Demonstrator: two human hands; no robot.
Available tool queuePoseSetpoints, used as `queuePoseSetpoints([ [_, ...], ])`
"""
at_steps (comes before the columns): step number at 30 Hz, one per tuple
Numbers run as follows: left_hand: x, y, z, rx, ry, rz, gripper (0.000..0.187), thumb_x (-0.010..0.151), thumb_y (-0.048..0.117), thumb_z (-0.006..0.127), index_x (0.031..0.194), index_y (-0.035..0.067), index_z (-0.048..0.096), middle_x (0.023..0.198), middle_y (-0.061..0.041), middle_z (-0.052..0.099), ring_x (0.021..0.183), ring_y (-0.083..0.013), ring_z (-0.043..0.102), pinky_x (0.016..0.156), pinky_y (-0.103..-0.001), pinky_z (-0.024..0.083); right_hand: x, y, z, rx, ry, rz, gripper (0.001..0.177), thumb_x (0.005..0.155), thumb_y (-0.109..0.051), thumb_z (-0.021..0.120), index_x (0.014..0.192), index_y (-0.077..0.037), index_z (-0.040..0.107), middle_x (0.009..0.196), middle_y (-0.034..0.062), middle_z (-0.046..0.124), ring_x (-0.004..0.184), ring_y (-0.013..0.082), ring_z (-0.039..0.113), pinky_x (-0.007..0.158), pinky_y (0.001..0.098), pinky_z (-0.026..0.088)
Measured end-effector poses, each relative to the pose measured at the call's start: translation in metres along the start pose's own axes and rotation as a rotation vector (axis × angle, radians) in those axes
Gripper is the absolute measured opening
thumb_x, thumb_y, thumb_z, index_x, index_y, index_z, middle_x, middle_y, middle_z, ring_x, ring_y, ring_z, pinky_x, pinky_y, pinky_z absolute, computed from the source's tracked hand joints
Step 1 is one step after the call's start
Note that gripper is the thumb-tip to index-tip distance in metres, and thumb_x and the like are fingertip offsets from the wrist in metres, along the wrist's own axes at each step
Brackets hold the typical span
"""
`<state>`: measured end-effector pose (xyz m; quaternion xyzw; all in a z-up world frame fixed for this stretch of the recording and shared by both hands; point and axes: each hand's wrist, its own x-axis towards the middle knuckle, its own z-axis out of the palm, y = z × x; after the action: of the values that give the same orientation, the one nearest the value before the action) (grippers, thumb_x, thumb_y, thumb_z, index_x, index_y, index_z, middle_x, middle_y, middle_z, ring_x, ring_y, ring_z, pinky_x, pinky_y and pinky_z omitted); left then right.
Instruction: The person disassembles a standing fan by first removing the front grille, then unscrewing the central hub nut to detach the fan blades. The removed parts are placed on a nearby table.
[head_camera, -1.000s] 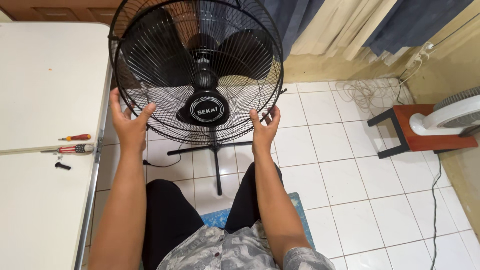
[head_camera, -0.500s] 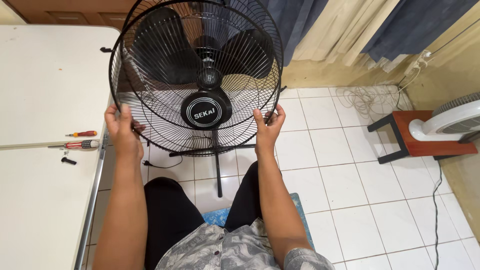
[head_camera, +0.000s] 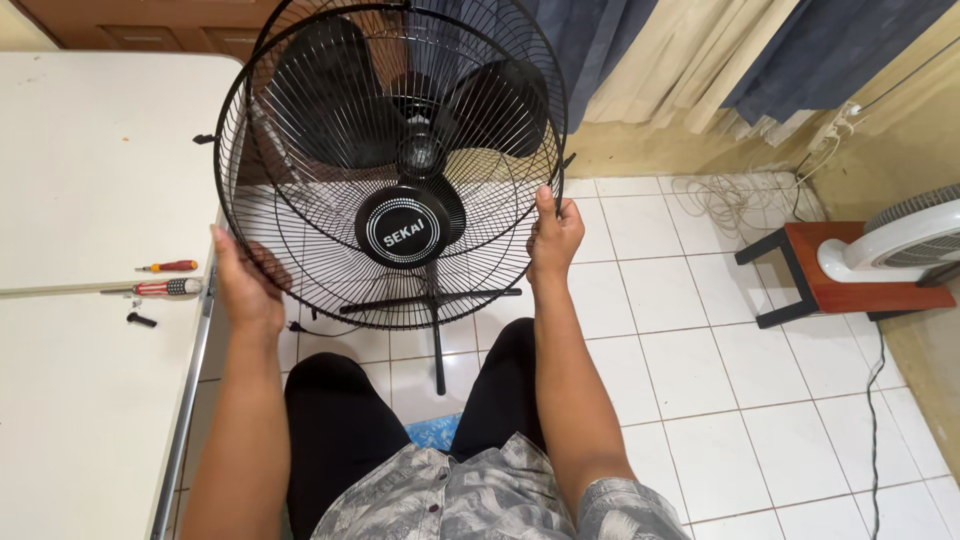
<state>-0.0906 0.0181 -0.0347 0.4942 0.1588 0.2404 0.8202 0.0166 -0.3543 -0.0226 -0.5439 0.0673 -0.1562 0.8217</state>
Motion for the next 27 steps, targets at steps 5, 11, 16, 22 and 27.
queuePoseSetpoints([
  [5,0.011,0.036,-0.012,0.045,-0.117,0.05,0.053,0.11,0.058,0.042,0.107,0.006,0.053,0.089,-0.005,0.059,0.074,-0.0159,0.057,0.057,-0.032,0.049,0.006,-0.007,0.004,0.015,-0.064,0.079,0.046,0.091,-0.047,0.075,0.077,-0.016,0.044,0.056,-0.0092,0.035,0.042,0.0014,0.026,0.035,0.0211,0.02],
  [11,0.02,0.094,-0.025,0.151,-0.088,0.108,0.051,0.116,0.055,0.043,0.104,0.007,0.055,0.08,-0.004,0.055,0.064,-0.0143,0.05,0.055,-0.029,0.042,-0.007,0.005,0.032,0.047,-0.14,0.117,0.049,0.091,-0.052,0.073,0.075,-0.017,0.043,0.056,-0.009,0.035,0.041,0.0024,0.026,0.035,0.0222,0.02],
  [16,0.022,0.128,-0.041,0.29,0.027,0.164,0.046,0.114,0.046,0.053,0.087,0.009,0.057,0.068,0.001,0.047,0.052,-0.0101,0.037,0.044,-0.028,0.029,-0.021,0.021,0.064,0.062,-0.193,0.171,0.05,0.091,-0.053,0.073,0.075,-0.017,0.042,0.056,-0.0079,0.035,0.042,0.0036,0.027,0.035,0.0239,0.021],
  [22,0.023,0.133,-0.078,0.149,0.128,0.238,0.038,0.116,0.037,0.057,0.094,0.007,0.066,0.075,0.003,0.056,0.059,-0.0063,0.043,0.05,-0.026,0.034,-0.038,0.033,0.1,0.145,-0.336,0.18,0.045,0.098,-0.049,0.066,0.077,-0.016,0.045,0.058,-0.0068,0.037,0.044,0.0041,0.029,0.038,0.0243,0.021],
  [27,0.013,0.134,-0.124,0.105,0.232,0.266,0.046,0.115,0.041,0.059,0.081,0.011,0.054,0.066,0.002,0.048,0.05,-0.0089,0.037,0.044,-0.028,0.027,-0.052,0.04,0.12,0.149,-0.475,0.195,0.037,0.103,-0.045,0.061,0.087,-0.011,0.054,0.065,-0.0046,0.046,0.049,0.0039,0.037,0.044,0.0235,0.031],
])
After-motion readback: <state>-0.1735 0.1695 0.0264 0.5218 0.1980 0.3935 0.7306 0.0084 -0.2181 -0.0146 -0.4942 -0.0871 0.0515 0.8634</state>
